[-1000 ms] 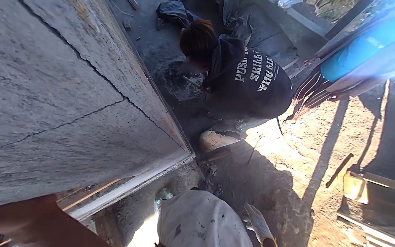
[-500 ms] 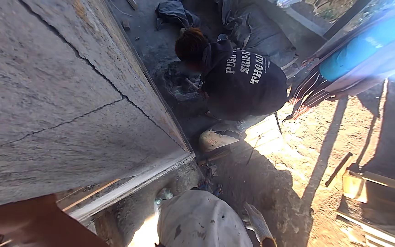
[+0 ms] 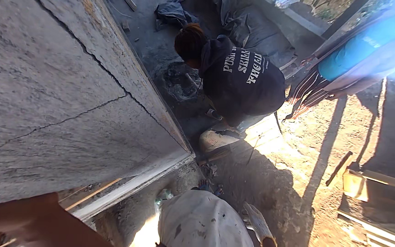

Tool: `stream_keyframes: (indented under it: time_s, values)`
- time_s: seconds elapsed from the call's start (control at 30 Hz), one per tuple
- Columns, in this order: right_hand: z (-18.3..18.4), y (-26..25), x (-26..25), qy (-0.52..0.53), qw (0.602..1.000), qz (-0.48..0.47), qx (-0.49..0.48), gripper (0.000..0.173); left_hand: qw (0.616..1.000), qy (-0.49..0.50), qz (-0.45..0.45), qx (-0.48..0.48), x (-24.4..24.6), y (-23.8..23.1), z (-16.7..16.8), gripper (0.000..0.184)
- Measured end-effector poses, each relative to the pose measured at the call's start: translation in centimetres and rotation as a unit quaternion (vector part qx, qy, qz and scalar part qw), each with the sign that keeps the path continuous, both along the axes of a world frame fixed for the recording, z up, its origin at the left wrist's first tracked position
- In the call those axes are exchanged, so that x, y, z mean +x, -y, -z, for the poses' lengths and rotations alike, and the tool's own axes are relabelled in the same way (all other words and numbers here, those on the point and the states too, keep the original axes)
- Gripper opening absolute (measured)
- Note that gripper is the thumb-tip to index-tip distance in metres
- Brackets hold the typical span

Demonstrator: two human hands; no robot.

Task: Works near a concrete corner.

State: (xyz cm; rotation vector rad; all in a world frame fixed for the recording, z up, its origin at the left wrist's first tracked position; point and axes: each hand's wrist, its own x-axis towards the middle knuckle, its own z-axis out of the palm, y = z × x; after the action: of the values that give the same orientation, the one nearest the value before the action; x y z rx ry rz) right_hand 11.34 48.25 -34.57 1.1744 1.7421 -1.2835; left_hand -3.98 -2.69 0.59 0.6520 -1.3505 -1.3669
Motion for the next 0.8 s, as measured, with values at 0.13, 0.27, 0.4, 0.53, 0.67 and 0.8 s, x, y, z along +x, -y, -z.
stream_keyframes:
  time_s: [0.13, 0.27, 0.4, 0.53, 0.67, 0.8]
  values:
    - [-0.08, -0.01, 0.07, 0.003, 1.0, 0.001, 0.004, 0.05, 1.0, -0.017, -0.023, -0.001, -0.3, -0.08, -0.17, 0.06]
    - [-0.16, 0.03, 0.09, 0.006, 1.0, 0.006, 0.002, 0.05, 1.0, -0.023, -0.009, -0.004, -0.24, 0.32, 0.03, 0.06]
    - [-0.08, 0.06, 0.14, 0.003, 1.0, 0.005, 0.002, 0.05, 1.0, -0.025, -0.005, -0.01, -0.28, 0.38, 0.07, 0.058]
    - [-0.2, 0.18, 0.06, 0.005, 1.0, 0.013, -0.002, 0.05, 1.0, -0.021, 0.006, -0.005, -0.22, 0.26, 0.03, 0.06]
    - [-0.26, 0.35, 0.13, 0.004, 1.0, 0.003, 0.005, 0.05, 1.0, -0.005, 0.022, -0.003, -0.07, 0.3, 0.17, 0.061]
    - [-0.3, 0.42, 0.44, 0.004, 1.0, 0.008, 0.0, 0.051, 1.0, -0.022, 0.008, -0.006, -0.27, 0.15, 0.0, 0.061]
